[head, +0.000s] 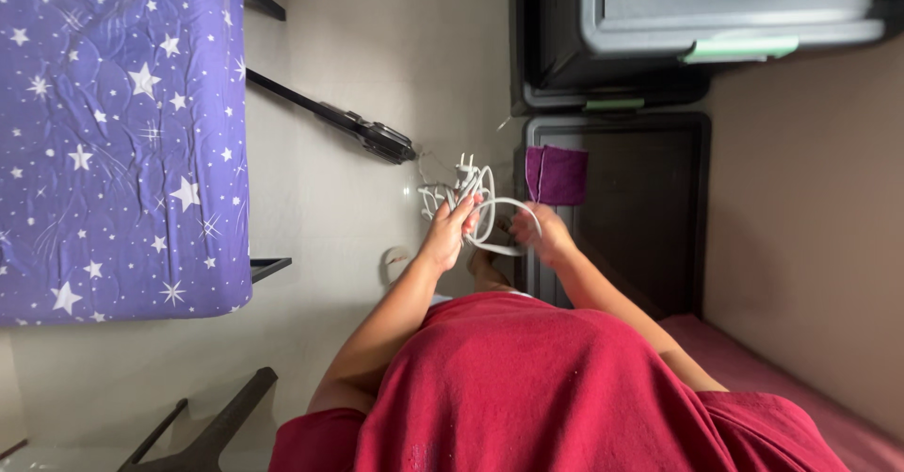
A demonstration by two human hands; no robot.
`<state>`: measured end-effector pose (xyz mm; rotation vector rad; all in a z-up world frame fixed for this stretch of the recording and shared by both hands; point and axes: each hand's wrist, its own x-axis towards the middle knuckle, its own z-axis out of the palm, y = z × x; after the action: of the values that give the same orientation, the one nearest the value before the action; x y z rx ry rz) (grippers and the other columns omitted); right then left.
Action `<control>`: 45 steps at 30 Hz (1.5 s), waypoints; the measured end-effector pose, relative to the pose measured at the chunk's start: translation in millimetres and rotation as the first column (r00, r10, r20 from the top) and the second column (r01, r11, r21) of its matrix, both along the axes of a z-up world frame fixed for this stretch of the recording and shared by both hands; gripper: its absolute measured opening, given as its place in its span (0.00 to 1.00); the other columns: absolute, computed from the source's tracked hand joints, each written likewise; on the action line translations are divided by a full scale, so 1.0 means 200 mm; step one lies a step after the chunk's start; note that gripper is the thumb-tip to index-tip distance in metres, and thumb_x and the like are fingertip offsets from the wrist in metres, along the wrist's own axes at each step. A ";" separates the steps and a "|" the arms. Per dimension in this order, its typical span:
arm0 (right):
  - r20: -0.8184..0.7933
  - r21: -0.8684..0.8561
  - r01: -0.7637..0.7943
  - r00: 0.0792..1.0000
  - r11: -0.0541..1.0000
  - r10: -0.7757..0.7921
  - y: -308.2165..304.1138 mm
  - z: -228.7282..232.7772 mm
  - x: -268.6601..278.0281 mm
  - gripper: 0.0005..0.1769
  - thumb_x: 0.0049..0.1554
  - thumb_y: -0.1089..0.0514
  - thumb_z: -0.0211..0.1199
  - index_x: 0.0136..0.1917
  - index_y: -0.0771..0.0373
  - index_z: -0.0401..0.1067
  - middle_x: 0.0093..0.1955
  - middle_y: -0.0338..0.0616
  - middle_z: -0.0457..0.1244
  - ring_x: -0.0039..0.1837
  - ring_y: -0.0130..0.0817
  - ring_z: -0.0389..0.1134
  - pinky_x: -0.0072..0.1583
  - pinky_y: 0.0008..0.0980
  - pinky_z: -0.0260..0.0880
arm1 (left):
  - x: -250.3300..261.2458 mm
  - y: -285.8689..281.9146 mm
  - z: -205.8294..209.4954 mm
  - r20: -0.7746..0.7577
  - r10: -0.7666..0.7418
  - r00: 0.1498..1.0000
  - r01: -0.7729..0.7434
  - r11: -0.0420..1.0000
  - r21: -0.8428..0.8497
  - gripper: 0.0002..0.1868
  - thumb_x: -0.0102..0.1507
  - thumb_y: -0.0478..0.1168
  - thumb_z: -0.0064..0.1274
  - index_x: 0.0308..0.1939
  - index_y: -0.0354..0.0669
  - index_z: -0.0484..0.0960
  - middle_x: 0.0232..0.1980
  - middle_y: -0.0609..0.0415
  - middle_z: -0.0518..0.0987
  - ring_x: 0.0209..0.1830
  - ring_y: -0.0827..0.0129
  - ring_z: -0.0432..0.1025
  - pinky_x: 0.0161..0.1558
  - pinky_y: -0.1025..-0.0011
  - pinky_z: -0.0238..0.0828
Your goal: The person untangles and unwinds the power cord of a vacuum cleaner, plugs it into a wall socket, and then proceeds to vacuum the floor surface around a bed and storage bins.
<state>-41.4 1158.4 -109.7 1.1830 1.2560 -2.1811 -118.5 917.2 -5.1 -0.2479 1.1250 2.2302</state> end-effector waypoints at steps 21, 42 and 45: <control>-0.136 0.542 0.157 0.986 0.825 -0.099 -1.53 0.24 1.41 0.13 0.62 0.53 0.65 0.55 0.64 0.73 0.43 0.41 0.66 0.42 0.34 0.63 0.44 0.34 0.63 | 0.45 -1.05 -0.24 -0.137 -0.791 0.596 0.665 0.583 -0.467 0.14 0.70 0.45 0.48 0.49 0.40 0.82 0.45 0.53 0.85 0.36 0.74 0.76 0.39 0.75 0.71; -0.216 0.271 0.919 0.347 0.285 -0.913 -1.71 -0.05 4.17 0.11 0.64 0.54 0.62 0.55 0.63 0.77 0.36 0.30 0.60 0.36 0.20 0.58 0.38 0.21 0.60 | 2.54 -0.94 -0.41 -0.262 -0.874 0.408 0.535 0.462 -0.707 0.35 0.62 0.38 0.56 0.73 0.44 0.62 0.77 0.45 0.60 0.75 0.54 0.55 0.69 0.60 0.54; -0.222 0.195 0.976 0.141 0.097 -0.965 -1.47 -0.10 4.36 0.10 0.64 0.54 0.62 0.53 0.61 0.77 0.34 0.30 0.59 0.32 0.19 0.56 0.33 0.22 0.57 | 2.78 -0.91 -0.39 -0.113 -0.943 0.312 0.700 0.309 -0.644 0.35 0.63 0.39 0.55 0.74 0.47 0.61 0.75 0.48 0.63 0.74 0.57 0.57 0.68 0.61 0.56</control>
<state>831.1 864.1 -128.9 2.7770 0.7806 -2.8564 438.1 735.9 -83.8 0.6704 1.5646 0.9487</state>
